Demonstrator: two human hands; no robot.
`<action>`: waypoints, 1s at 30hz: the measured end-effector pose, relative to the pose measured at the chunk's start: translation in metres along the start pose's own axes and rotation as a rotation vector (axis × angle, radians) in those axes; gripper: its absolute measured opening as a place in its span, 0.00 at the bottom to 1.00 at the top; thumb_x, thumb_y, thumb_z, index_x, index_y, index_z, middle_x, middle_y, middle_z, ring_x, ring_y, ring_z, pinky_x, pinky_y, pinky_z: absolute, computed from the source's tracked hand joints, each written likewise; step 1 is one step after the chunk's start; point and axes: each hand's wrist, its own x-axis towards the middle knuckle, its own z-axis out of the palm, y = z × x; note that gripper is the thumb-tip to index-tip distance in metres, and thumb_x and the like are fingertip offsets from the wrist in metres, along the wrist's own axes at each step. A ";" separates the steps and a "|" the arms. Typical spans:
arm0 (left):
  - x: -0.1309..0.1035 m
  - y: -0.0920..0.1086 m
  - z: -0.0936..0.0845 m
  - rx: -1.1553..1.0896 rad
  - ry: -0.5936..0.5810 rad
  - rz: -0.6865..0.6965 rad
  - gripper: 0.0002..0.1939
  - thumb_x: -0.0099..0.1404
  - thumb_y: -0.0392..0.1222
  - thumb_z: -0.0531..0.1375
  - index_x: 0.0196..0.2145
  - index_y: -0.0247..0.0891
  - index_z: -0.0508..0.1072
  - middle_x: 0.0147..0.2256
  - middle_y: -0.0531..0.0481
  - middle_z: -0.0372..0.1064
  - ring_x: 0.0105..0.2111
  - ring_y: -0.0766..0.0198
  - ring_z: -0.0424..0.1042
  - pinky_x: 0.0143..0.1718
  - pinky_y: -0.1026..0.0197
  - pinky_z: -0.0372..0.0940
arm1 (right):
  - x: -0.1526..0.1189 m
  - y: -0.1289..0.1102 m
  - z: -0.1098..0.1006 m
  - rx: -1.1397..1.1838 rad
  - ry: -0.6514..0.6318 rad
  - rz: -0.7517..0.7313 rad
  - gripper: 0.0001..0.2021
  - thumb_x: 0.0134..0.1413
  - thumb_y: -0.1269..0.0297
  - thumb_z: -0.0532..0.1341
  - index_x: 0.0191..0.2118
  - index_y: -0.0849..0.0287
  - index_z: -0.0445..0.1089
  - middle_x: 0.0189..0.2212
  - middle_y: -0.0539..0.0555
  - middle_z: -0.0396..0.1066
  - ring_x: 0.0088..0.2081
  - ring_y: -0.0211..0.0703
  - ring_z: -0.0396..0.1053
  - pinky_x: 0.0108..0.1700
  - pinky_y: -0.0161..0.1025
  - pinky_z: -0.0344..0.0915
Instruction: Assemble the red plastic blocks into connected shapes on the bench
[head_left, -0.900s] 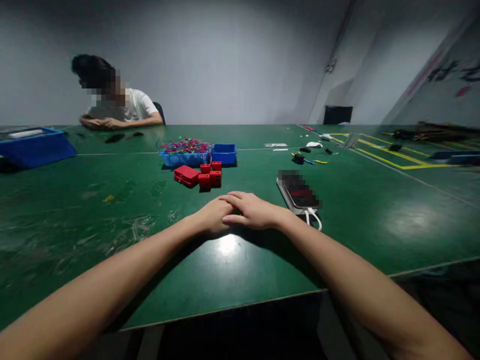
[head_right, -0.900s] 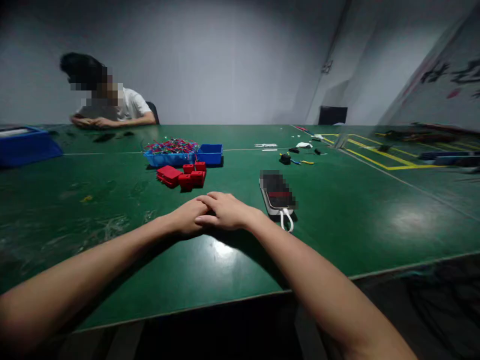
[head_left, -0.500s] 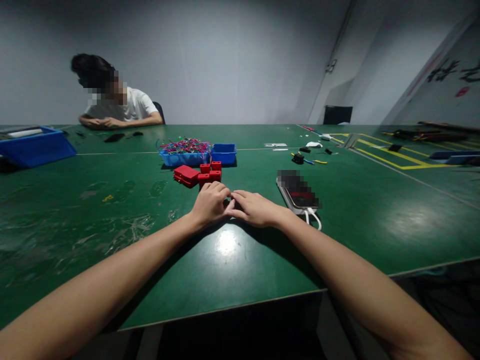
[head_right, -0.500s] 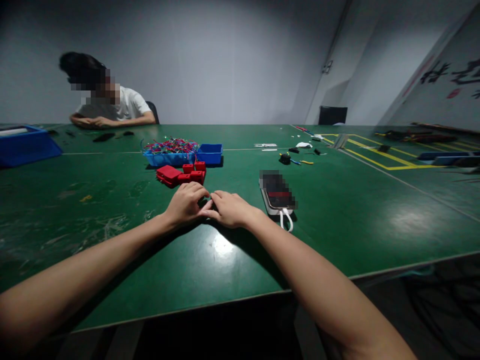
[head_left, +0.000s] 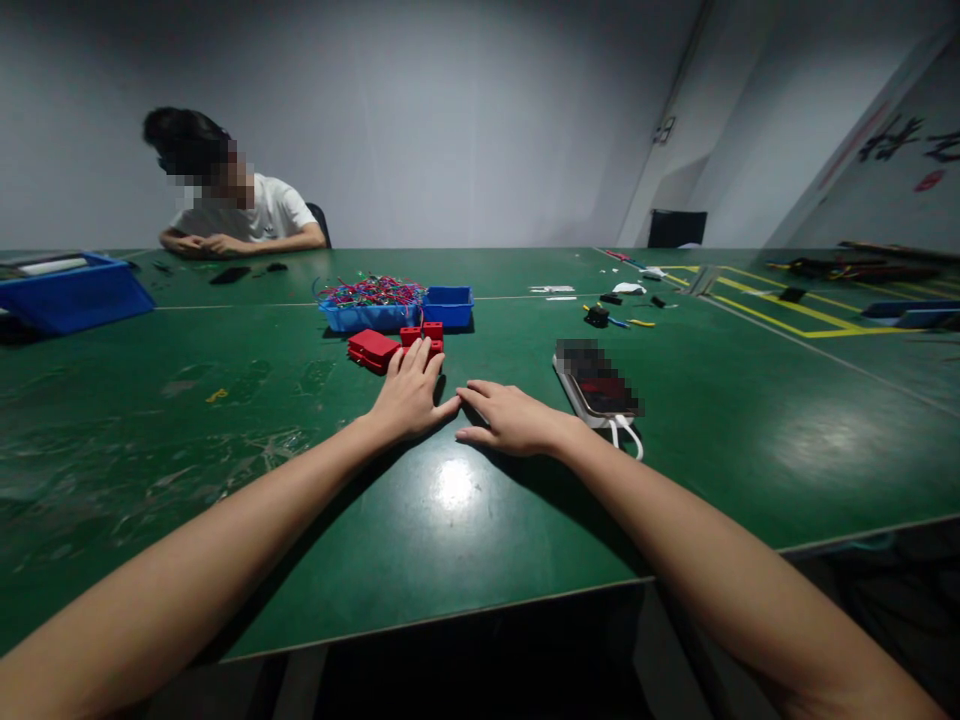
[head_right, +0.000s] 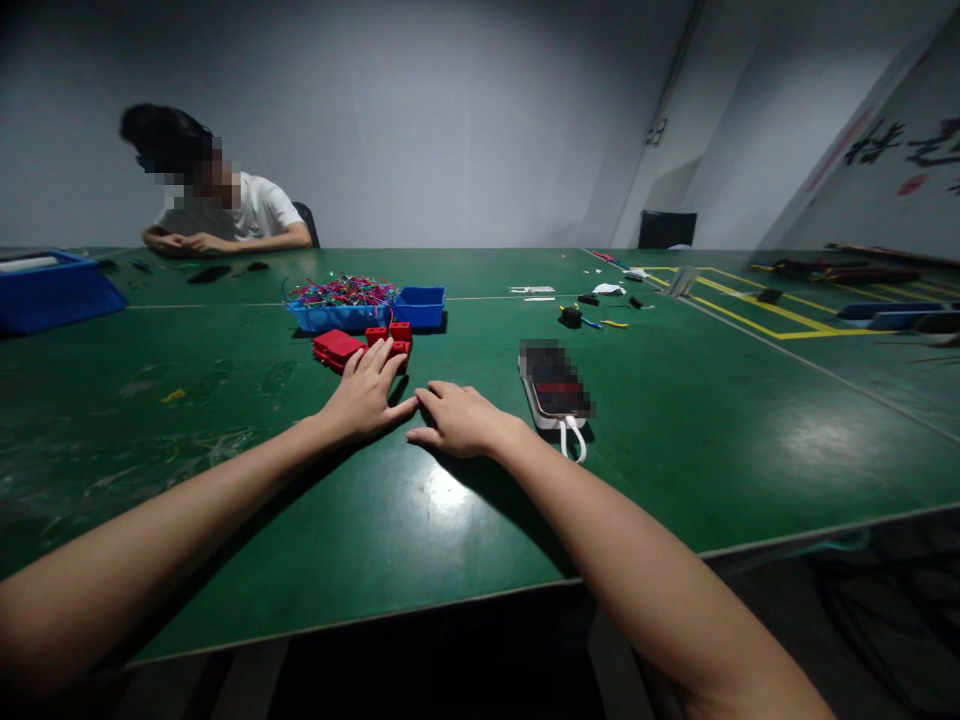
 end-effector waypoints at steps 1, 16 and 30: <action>0.000 0.001 -0.001 0.001 0.003 0.002 0.38 0.64 0.57 0.56 0.63 0.27 0.61 0.68 0.26 0.49 0.69 0.39 0.48 0.68 0.38 0.43 | 0.000 0.000 0.000 -0.002 -0.002 -0.001 0.35 0.63 0.47 0.56 0.67 0.68 0.56 0.64 0.73 0.58 0.64 0.62 0.61 0.61 0.54 0.61; 0.001 0.003 -0.009 -0.058 0.038 0.101 0.32 0.63 0.55 0.57 0.56 0.29 0.67 0.63 0.28 0.58 0.65 0.40 0.56 0.66 0.40 0.49 | -0.002 -0.006 0.001 -0.094 -0.006 0.115 0.31 0.66 0.46 0.51 0.66 0.62 0.59 0.67 0.68 0.56 0.67 0.61 0.56 0.61 0.57 0.61; -0.005 0.018 -0.006 -0.119 0.099 0.133 0.31 0.64 0.48 0.57 0.61 0.32 0.61 0.65 0.30 0.53 0.67 0.40 0.52 0.63 0.42 0.53 | -0.002 0.000 -0.004 -0.186 0.011 0.343 0.20 0.68 0.56 0.48 0.55 0.62 0.67 0.53 0.68 0.69 0.55 0.61 0.68 0.51 0.53 0.67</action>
